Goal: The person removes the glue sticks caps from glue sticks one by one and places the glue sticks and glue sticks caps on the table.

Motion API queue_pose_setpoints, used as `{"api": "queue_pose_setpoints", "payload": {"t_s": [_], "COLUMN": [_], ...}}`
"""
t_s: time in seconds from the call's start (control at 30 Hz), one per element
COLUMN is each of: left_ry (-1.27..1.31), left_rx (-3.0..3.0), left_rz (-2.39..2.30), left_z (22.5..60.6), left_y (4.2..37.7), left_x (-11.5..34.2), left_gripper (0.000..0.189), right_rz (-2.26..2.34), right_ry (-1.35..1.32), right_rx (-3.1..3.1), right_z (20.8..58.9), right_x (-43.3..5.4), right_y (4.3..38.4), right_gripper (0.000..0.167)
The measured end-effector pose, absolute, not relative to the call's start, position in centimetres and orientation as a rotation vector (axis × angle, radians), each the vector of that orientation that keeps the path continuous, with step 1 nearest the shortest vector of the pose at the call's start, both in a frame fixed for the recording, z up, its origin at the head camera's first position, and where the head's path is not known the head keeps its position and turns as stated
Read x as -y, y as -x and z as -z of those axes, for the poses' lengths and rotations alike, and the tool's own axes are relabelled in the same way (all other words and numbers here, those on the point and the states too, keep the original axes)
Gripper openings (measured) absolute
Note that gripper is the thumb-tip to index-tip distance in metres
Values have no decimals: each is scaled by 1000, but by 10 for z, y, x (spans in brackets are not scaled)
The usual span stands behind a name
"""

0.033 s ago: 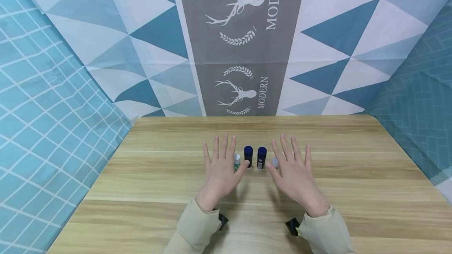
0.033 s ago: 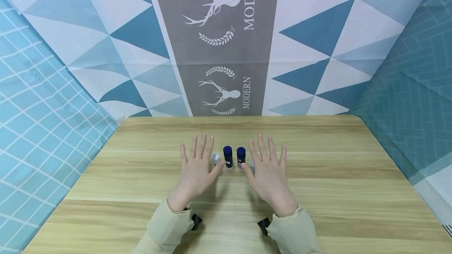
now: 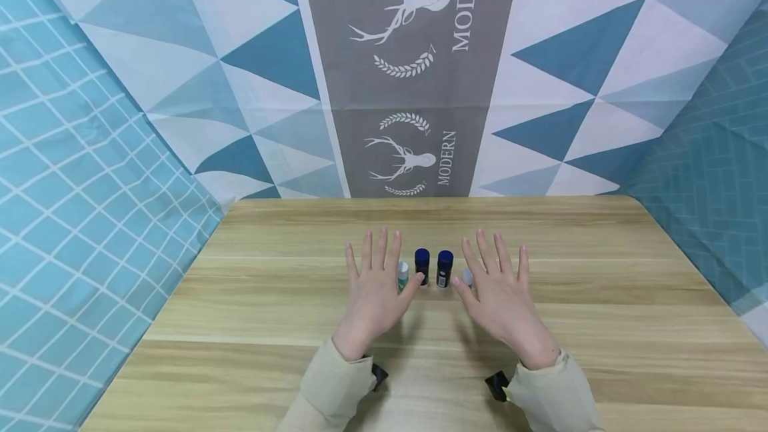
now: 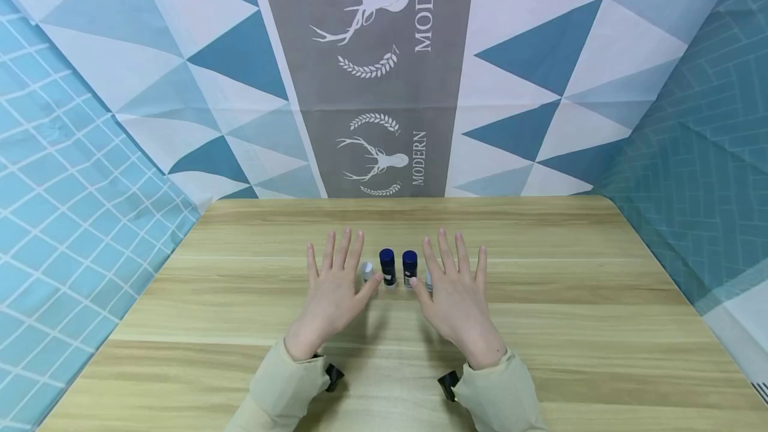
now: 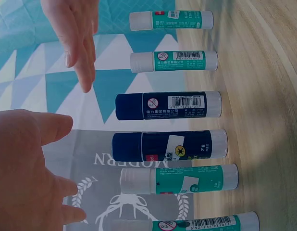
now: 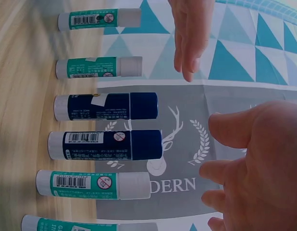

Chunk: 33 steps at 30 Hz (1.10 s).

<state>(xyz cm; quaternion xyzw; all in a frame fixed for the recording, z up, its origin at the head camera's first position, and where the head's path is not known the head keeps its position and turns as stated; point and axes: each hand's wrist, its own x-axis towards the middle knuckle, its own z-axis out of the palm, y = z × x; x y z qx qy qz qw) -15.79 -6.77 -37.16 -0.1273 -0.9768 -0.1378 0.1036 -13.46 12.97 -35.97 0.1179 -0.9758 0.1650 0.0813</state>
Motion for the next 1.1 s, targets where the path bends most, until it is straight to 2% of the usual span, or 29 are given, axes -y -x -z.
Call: {"api": "queue_pose_setpoints", "payload": {"t_s": [0.83, 1.1], "left_ry": [459, 564], "left_rx": [2702, 2561], "left_rz": [458, 495], "left_z": [377, 377], "left_y": [155, 150], "left_x": [84, 83], "left_gripper": [78, 62], "right_rz": [-558, -692], "right_ry": [-433, -334], "right_rx": [2784, 2839], "right_z": [360, 357], "right_x": [-133, -147], "right_y": [137, 135], "right_gripper": [51, 58]}}
